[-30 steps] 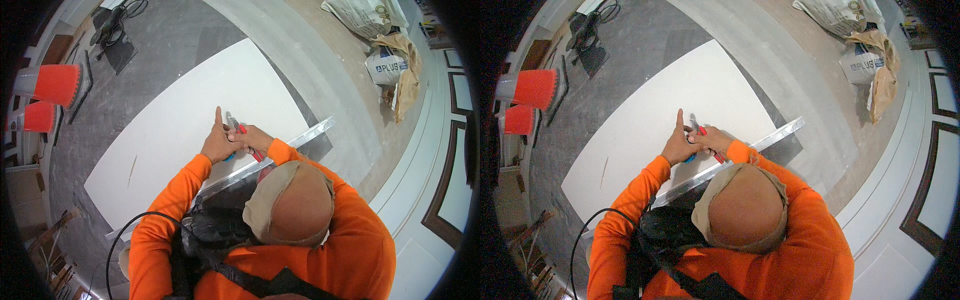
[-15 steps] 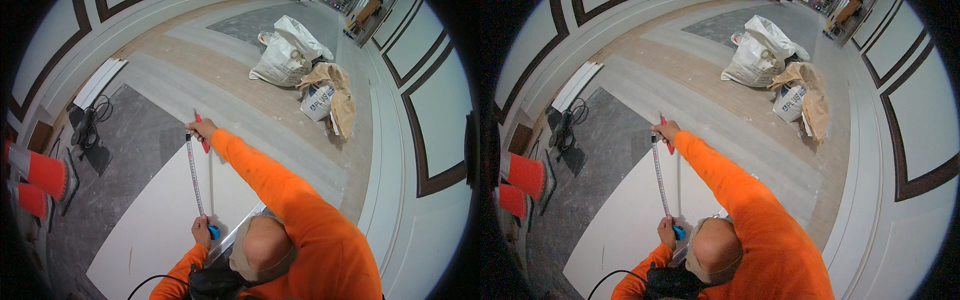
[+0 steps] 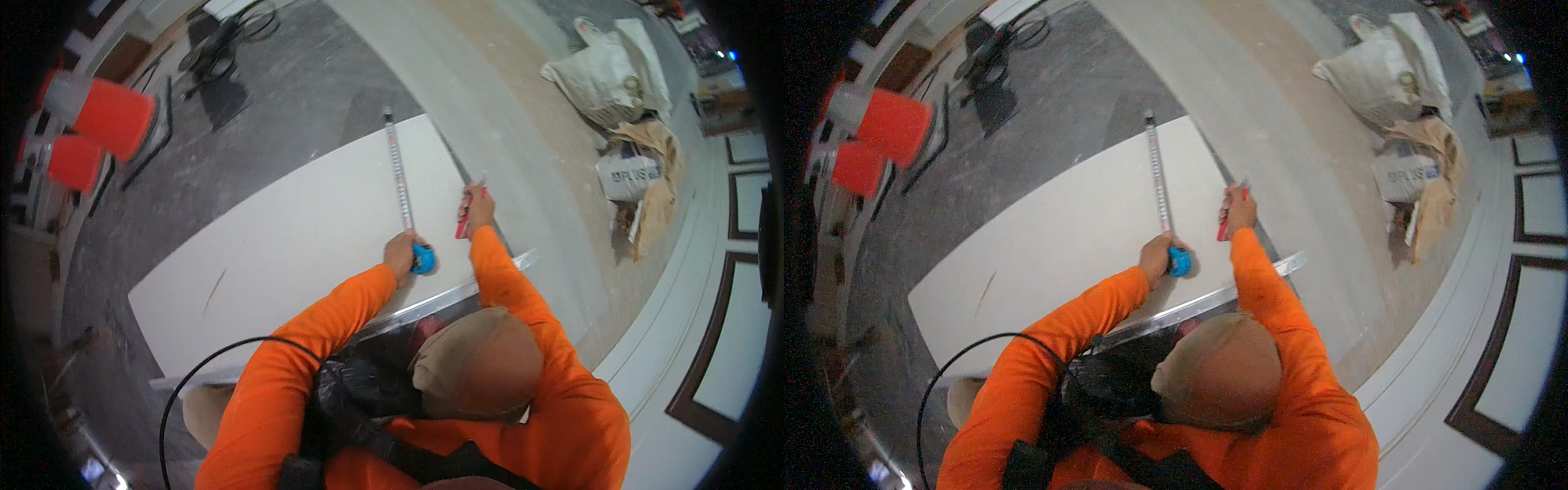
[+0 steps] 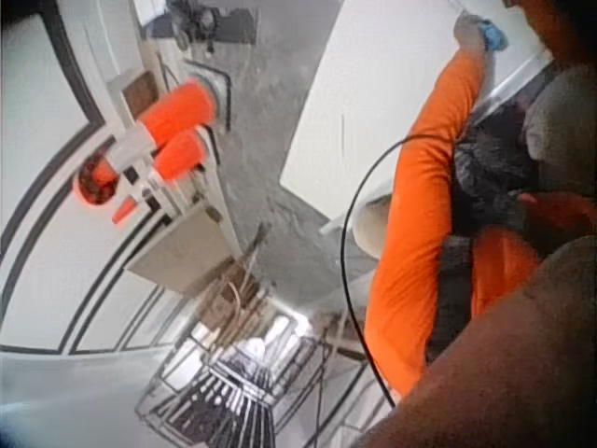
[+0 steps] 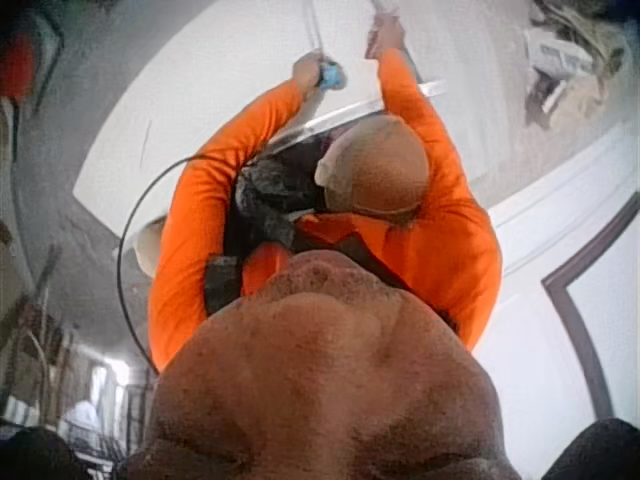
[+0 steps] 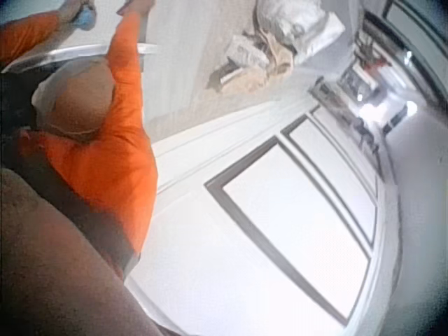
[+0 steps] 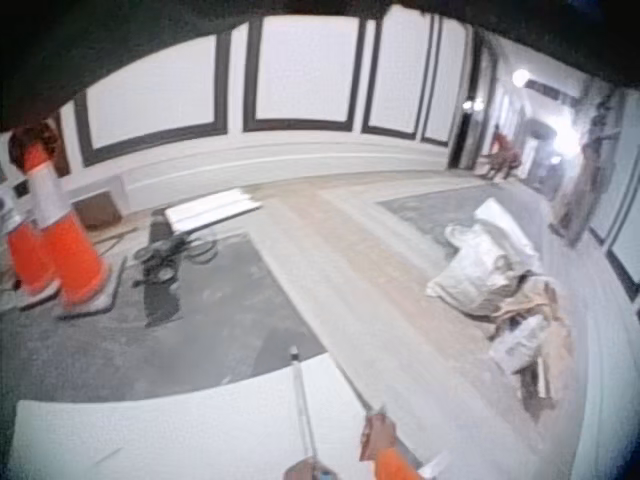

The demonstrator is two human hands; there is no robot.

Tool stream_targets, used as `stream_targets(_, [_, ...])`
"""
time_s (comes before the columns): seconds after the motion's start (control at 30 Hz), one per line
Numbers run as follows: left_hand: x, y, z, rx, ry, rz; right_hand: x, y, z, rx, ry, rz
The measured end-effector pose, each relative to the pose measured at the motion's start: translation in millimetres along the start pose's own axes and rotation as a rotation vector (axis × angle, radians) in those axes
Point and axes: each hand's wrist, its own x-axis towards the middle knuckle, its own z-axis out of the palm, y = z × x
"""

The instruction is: The person measures a piece of plasterboard using a tape measure and marks it with a pencil, then uses a utility knife to cut along the marked line against a metal straightedge.

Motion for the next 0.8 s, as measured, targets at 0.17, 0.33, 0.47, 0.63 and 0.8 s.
stream_targets(0.17, [-5, -14, 17, -0.227, -0.095, -0.214, -3, -5, 1, -0.187, -0.055, -0.033])
stream_targets(0.33, [-19, -20, 38, -0.336, -0.201, -0.410, -4, -1, -2, -0.171, -0.046, -0.048])
stream_targets(0.47, [-12, -25, 44, -0.241, -0.289, -0.505, -3, -2, -1, -0.163, -0.070, -0.041])
stream_targets(0.63, [4, -12, 57, -0.153, -0.256, -0.561, -3, -12, 3, -0.148, -0.093, 0.023])
stream_targets(0.8, [4, 6, 79, -0.118, -0.201, -0.589, 0, -44, -25, -0.090, -0.047, 0.058])
